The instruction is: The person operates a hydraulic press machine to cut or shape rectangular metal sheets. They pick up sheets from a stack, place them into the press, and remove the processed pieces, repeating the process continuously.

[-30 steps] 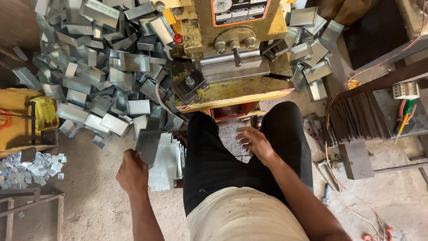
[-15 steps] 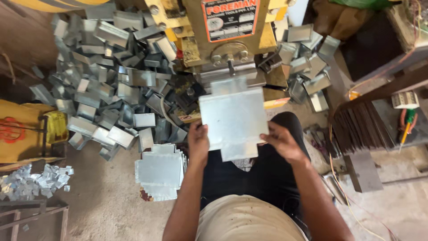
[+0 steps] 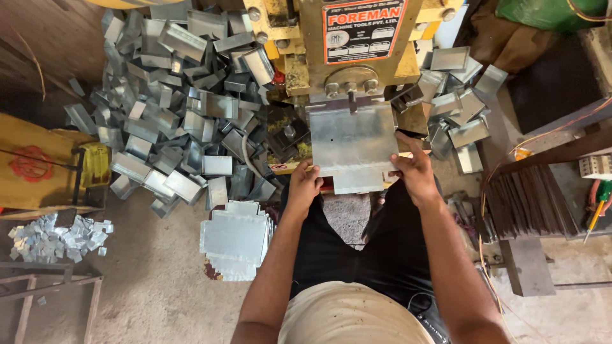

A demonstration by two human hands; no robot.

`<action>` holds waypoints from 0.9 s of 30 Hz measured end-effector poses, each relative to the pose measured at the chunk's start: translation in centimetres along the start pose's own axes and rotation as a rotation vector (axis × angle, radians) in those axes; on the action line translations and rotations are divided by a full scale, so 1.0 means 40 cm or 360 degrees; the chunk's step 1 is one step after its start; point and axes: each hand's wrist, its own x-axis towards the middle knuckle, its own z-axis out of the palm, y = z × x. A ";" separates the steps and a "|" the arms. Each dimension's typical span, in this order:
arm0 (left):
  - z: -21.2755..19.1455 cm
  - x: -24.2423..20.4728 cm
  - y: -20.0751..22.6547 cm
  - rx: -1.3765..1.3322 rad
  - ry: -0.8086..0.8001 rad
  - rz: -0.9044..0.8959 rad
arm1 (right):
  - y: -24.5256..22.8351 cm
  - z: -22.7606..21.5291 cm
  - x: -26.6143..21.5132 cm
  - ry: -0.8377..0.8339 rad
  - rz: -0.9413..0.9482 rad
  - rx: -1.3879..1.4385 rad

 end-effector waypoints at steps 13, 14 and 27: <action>0.021 -0.028 0.082 -0.0097 0.0053 -0.0404 | -0.061 0.019 -0.005 0.0030 0.0146 0.0295; 0.017 -0.030 0.085 -0.0069 0.0086 -0.0461 | -0.066 0.022 -0.005 0.0023 0.0168 0.0369; 0.046 -0.081 0.012 0.0048 -0.0576 -0.0122 | -0.060 0.047 -0.031 0.0155 0.0053 0.0693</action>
